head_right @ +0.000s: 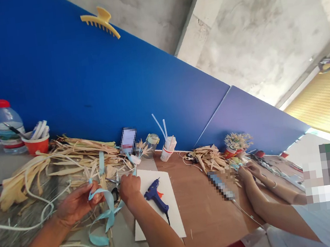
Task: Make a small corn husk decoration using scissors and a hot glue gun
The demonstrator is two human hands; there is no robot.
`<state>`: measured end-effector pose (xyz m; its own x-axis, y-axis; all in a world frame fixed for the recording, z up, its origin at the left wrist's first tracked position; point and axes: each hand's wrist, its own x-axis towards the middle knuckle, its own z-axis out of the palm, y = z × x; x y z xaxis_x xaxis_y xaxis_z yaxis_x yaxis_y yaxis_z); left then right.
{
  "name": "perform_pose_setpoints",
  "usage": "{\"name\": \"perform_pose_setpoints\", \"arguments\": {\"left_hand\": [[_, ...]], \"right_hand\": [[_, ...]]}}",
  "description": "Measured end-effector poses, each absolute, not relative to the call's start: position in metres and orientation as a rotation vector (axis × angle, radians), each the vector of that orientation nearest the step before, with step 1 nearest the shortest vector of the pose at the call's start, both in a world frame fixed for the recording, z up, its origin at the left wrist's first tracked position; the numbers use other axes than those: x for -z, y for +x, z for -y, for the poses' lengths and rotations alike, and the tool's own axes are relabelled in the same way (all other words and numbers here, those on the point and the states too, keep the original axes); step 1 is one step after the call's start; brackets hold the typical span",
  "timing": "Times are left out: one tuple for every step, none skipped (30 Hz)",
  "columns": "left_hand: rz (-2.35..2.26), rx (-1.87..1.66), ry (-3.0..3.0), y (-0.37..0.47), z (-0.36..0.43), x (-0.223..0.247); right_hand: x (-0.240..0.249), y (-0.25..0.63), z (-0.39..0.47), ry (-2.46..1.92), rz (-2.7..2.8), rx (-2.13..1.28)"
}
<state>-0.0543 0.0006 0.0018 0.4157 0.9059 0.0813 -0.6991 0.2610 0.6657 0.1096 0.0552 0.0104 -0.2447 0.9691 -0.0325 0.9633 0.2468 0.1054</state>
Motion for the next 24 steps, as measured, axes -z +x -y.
{"name": "perform_pose_setpoints", "arguments": {"left_hand": [[-0.344,-1.110,0.700,-0.053,0.000,-0.002],[-0.339,-1.107,0.704,-0.052,0.000,-0.002],[-0.336,-1.105,0.705,-0.051,0.000,-0.002],[-0.334,-1.103,0.704,-0.051,0.000,-0.001],[-0.334,-1.102,0.699,-0.050,0.000,-0.001],[-0.336,-1.099,0.694,-0.050,0.000,0.000],[-0.341,-1.095,0.690,-0.050,-0.001,0.000],[-0.349,-1.093,0.689,-0.049,-0.001,0.001],[-0.359,-1.091,0.691,-0.049,-0.001,0.001],[-0.369,-1.089,0.697,-0.049,-0.002,0.002],[-0.379,-1.085,0.706,-0.048,-0.002,0.003],[-0.390,-1.080,0.716,-0.048,-0.002,0.003],[-0.402,-1.075,0.724,-0.048,-0.003,0.004],[-0.416,-1.072,0.730,-0.048,-0.003,0.005],[-0.431,-1.070,0.735,-0.048,-0.003,0.006],[-0.445,-1.070,0.736,-0.049,-0.003,0.007],[-0.458,-1.068,0.735,-0.049,-0.003,0.007],[-0.465,-1.065,0.732,-0.049,-0.004,0.008],[-0.468,-1.060,0.726,-0.049,-0.004,0.008],[-0.468,-1.054,0.718,-0.050,-0.004,0.009],[-0.470,-1.048,0.709,-0.050,-0.004,0.009],[-0.472,-1.048,0.700,-0.049,-0.004,0.009],[-0.475,-1.051,0.694,-0.049,-0.004,0.010],[-0.480,-1.056,0.687,-0.049,-0.004,0.010]], "right_hand": [[-0.011,0.110,-0.056,1.864,-2.402,-0.097],[-0.011,0.110,-0.057,1.844,-2.412,-0.095],[-0.012,0.111,-0.057,1.818,-2.435,-0.095],[-0.013,0.112,-0.058,1.794,-2.458,-0.096],[-0.014,0.114,-0.058,1.776,-2.480,-0.100],[-0.016,0.117,-0.058,1.771,-2.498,-0.107],[-0.018,0.120,-0.058,1.778,-2.511,-0.118],[-0.021,0.124,-0.058,1.795,-2.516,-0.131],[-0.024,0.129,-0.058,1.823,-2.517,-0.144],[-0.027,0.134,-0.058,1.859,-2.516,-0.153],[-0.031,0.140,-0.058,1.905,-2.522,-0.152],[-0.035,0.147,-0.058,1.993,-2.540,-0.121],[-0.038,0.154,-0.057,2.093,-2.573,-0.065],[-0.041,0.160,-0.056,2.194,-2.630,0.020],[-0.044,0.167,-0.055,2.284,-2.705,0.141],[-0.047,0.174,-0.054,2.334,-2.789,0.315],[-0.049,0.180,-0.051,2.357,-2.852,0.530],[-0.051,0.186,-0.048,2.348,-2.878,0.792],[-0.054,0.191,-0.044,2.324,-2.849,1.089],[-0.056,0.196,-0.040,2.277,-2.790,1.394],[-0.059,0.200,-0.035,2.196,-2.730,1.690],[-0.061,0.203,-0.029,2.117,-2.641,1.957],[-0.064,0.205,-0.024,2.074,-2.526,2.192],[-0.066,0.207,-0.018,2.032,-2.380,2.421]]}}
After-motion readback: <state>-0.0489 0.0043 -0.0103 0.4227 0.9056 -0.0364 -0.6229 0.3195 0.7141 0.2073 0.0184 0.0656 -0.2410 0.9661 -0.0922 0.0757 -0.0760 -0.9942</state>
